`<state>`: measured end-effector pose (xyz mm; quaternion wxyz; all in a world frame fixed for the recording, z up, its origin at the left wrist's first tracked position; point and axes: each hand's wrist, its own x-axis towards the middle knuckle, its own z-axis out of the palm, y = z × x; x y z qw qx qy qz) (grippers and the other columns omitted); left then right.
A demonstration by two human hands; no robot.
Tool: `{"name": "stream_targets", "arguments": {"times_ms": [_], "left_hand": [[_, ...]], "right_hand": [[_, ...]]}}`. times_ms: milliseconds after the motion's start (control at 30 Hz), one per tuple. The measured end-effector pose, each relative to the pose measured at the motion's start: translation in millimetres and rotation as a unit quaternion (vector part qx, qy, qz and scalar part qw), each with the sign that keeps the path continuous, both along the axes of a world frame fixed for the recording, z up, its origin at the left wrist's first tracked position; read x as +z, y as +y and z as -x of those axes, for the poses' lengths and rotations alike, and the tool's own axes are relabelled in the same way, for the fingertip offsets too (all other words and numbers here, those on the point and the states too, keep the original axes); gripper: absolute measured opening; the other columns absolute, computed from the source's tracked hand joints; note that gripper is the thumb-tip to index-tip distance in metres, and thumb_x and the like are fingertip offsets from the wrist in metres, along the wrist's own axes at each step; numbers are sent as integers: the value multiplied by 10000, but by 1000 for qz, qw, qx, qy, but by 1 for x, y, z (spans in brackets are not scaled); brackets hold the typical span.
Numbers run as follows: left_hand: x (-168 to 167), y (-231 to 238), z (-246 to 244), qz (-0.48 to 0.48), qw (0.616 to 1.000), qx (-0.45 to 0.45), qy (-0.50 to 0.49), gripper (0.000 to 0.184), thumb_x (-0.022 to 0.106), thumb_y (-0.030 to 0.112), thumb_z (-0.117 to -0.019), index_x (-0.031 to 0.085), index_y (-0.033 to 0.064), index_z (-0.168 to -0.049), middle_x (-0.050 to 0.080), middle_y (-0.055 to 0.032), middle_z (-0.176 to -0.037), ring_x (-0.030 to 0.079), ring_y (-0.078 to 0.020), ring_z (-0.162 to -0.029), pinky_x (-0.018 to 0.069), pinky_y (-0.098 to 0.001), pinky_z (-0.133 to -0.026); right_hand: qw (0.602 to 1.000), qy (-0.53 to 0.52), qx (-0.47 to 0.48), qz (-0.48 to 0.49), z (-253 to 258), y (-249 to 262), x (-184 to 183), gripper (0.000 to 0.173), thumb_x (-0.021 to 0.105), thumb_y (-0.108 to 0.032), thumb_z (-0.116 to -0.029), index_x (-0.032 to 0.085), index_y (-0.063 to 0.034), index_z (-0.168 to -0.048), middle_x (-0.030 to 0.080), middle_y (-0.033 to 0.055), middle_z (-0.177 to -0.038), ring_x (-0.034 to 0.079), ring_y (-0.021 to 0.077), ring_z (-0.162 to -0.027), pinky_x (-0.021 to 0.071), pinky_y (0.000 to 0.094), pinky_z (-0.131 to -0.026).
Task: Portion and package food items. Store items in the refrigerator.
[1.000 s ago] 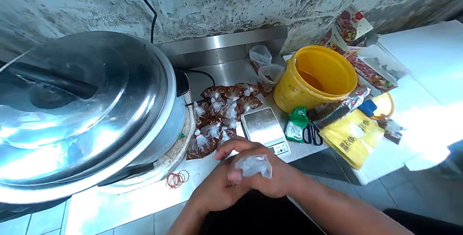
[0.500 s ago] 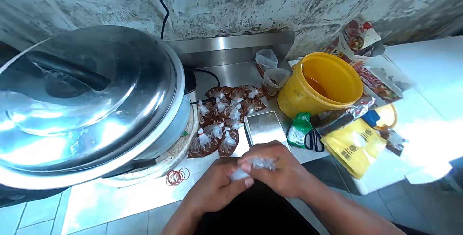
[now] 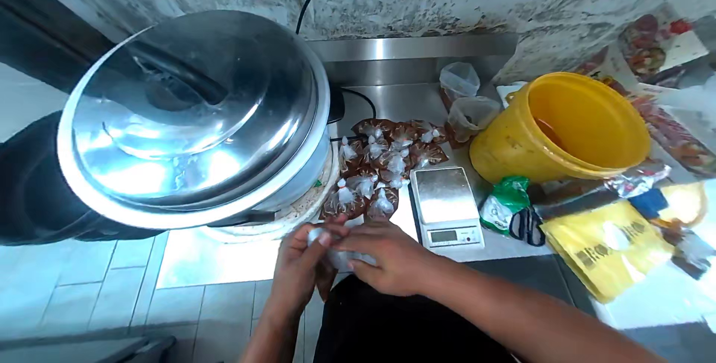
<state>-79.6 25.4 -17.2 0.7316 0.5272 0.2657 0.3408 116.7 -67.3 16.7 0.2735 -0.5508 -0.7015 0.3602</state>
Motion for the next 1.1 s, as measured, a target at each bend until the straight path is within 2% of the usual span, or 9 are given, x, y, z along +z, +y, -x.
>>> {"name": "stream_targets", "arguments": {"times_ms": [67,133,267,467,667,767,867,1000,1100], "left_hand": [[3,0,19,7,997,78,21,221,641,283,-995,699,95,-896,756,-129,-924,746,-254,-947,597,-425,-924],[8,1,40,4,987,155,52,173,623,212,-988,686,100,-872,754,-103,-864,755,-230,-869,621,-402,-861],[15,-4,70,10,957,274,98,71,630,52,-923,604,63,-857,752,-92,-835,735,-161,-743,620,-305,-721],[11,-27,89,23,946,309,100,112,693,50,-904,583,58,-886,756,-107,-859,737,-160,-757,618,-300,-720],[5,-38,82,40,947,305,90,119,663,11,-899,556,62,-904,740,-97,-808,741,-175,-751,623,-315,-722],[6,-37,76,45,950,289,111,106,607,-11,-913,525,54,-925,725,-79,-784,726,-166,-731,613,-313,-723],[4,-34,72,51,961,223,158,137,603,23,-924,506,6,-1020,719,-116,-840,712,-179,-740,593,-296,-663],[-9,-31,58,54,980,104,161,173,582,93,-967,502,-6,-1083,703,-114,-863,667,-156,-697,558,-287,-621],[-10,-27,36,57,986,31,152,191,571,128,-994,495,-5,-1108,708,-120,-902,668,-158,-728,550,-289,-639]], "right_hand": [[997,4,52,57,3,17,-3,344,516,-261,-1043,680,-180,-1335,707,59,-1115,657,207,-1047,487,463,-1011],[994,8,30,104,7,34,-19,286,529,-222,-1034,738,-95,-1183,719,89,-1093,681,218,-1017,536,462,-961],[977,-111,61,170,26,62,-65,300,495,-181,-1032,724,-102,-1210,690,114,-1213,644,297,-1162,496,553,-1017],[955,-222,168,103,59,78,-113,270,511,-87,-1000,677,-39,-1208,617,160,-1300,596,386,-1188,485,605,-992],[944,-261,178,99,66,85,-116,277,508,-37,-997,614,3,-1250,608,189,-1305,584,398,-1220,456,604,-1037],[967,-182,125,128,57,81,-112,268,475,-123,-1020,647,-31,-1205,619,157,-1285,567,336,-1257,435,550,-1080],[984,21,0,175,38,70,-102,298,482,-203,-1045,690,-22,-1158,650,145,-1264,585,268,-1251,454,460,-1104],[945,180,-128,240,12,52,-67,231,581,-195,-1019,683,-35,-1150,716,81,-1014,693,163,-936,571,375,-890],[919,276,-163,230,-4,37,-45,212,620,-134,-984,634,-44,-1176,700,41,-876,673,126,-788,570,312,-766]]}}
